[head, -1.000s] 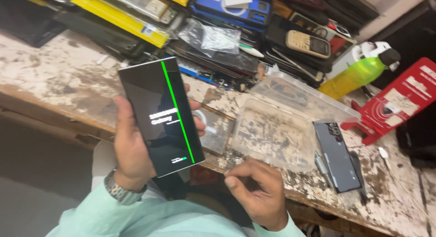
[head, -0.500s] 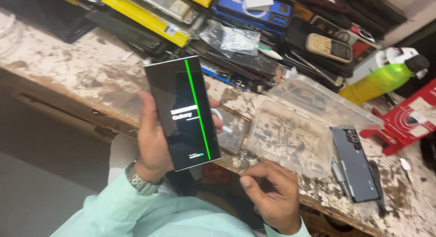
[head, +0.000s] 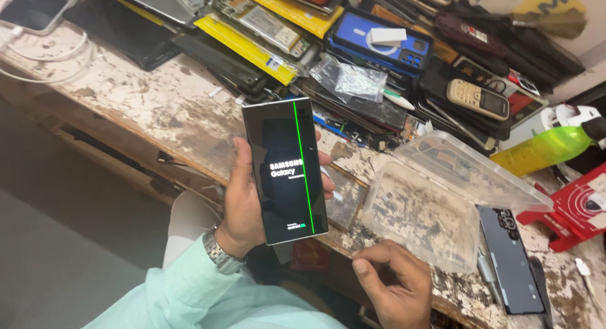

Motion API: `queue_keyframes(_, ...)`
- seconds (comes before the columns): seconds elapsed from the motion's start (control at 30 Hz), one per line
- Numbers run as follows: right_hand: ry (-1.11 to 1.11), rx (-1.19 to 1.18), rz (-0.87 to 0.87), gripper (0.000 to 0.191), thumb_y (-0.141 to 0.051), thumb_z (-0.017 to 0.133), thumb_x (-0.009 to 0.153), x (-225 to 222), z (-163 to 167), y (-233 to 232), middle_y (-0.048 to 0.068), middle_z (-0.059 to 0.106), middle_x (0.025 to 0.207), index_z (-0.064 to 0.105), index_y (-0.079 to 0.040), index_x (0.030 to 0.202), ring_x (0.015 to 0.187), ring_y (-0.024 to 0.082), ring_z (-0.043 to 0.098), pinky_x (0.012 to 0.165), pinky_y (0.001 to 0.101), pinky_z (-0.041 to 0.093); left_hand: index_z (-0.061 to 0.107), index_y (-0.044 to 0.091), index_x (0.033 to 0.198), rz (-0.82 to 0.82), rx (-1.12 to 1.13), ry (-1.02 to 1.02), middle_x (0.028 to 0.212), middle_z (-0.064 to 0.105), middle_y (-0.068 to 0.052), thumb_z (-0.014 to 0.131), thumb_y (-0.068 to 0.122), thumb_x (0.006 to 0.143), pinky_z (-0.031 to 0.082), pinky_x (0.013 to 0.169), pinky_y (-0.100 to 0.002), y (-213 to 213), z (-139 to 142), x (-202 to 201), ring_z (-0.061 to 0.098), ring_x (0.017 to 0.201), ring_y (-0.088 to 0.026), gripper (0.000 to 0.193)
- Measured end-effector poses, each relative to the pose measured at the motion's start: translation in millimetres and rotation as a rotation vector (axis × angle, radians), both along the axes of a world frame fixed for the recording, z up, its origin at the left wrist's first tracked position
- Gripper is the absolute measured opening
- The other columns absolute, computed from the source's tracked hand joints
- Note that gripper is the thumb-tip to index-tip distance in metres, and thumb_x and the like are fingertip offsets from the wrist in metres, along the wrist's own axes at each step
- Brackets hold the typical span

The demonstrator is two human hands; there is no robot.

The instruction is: The person uses a screwdriver to remove screws from the internal frame of a disassembled smartphone. They then reassemble the device by attaching the screen and back cover. Finally, the person powers on the phone to check the display, which shows a vertical green line.

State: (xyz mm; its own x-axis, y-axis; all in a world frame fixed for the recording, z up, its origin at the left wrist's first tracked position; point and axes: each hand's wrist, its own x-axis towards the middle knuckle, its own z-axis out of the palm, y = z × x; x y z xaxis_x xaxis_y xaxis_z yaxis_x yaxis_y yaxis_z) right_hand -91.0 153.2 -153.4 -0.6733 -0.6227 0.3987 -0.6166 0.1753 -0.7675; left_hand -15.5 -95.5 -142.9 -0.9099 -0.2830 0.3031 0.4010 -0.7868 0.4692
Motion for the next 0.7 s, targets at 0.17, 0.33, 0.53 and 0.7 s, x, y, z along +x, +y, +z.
queue_keyframes(0.17, -0.024, -0.025, 0.015, 0.003, -0.004, 0.078, 0.082, -10, -10, -2, 0.007, 0.077, 0.077, 0.076, -0.002, 0.083, 0.068, 0.012, 0.07, 0.065, 0.0235, 0.052, 0.037, 0.002, 0.157, -0.054, 0.054, 0.004, 0.132, 0.062, -0.02, 0.012, 0.075, 0.101, 0.058, 0.094, -0.044, -4, 1, -1, 0.069, 0.108, -0.029, 0.096)
queue_keyframes(0.33, 0.04, -0.041, 0.035, 0.005, -0.005, 0.081, 0.08, -18, -15, -1, 0.004, 0.077, 0.074, 0.076, -0.004, 0.082, 0.061, 0.007, 0.066, 0.055, 0.0203, 0.047, 0.038, 0.001, 0.156, -0.029, 0.017, -0.005, 0.131, 0.062, -0.02, 0.012, 0.073, 0.102, 0.058, 0.095, -0.045, -4, 4, -3, 0.069, 0.108, -0.029, 0.094)
queue_keyframes(0.53, -0.031, 0.037, -0.021, 0.003, -0.006, 0.082, 0.078, -21, -23, 5, 0.004, 0.079, 0.071, 0.079, -0.005, 0.079, 0.058, 0.006, 0.067, 0.05, 0.0195, 0.044, 0.04, -0.001, 0.153, -0.031, 0.015, -0.038, 0.13, 0.063, -0.021, 0.013, 0.073, 0.101, 0.059, 0.093, -0.045, -3, 5, -4, 0.069, 0.106, -0.029, 0.094)
queue_keyframes(0.7, 0.063, 0.078, -0.113, 0.009, -0.014, 0.079, 0.079, -28, -38, 9, 0.006, 0.074, 0.075, 0.077, -0.006, 0.081, 0.06, 0.013, 0.068, 0.054, 0.0262, 0.049, 0.045, -0.003, 0.147, -0.011, 0.055, -0.034, 0.126, 0.064, -0.022, 0.016, 0.072, 0.102, 0.06, 0.089, -0.046, -2, -3, -8, 0.071, 0.102, -0.031, 0.092)
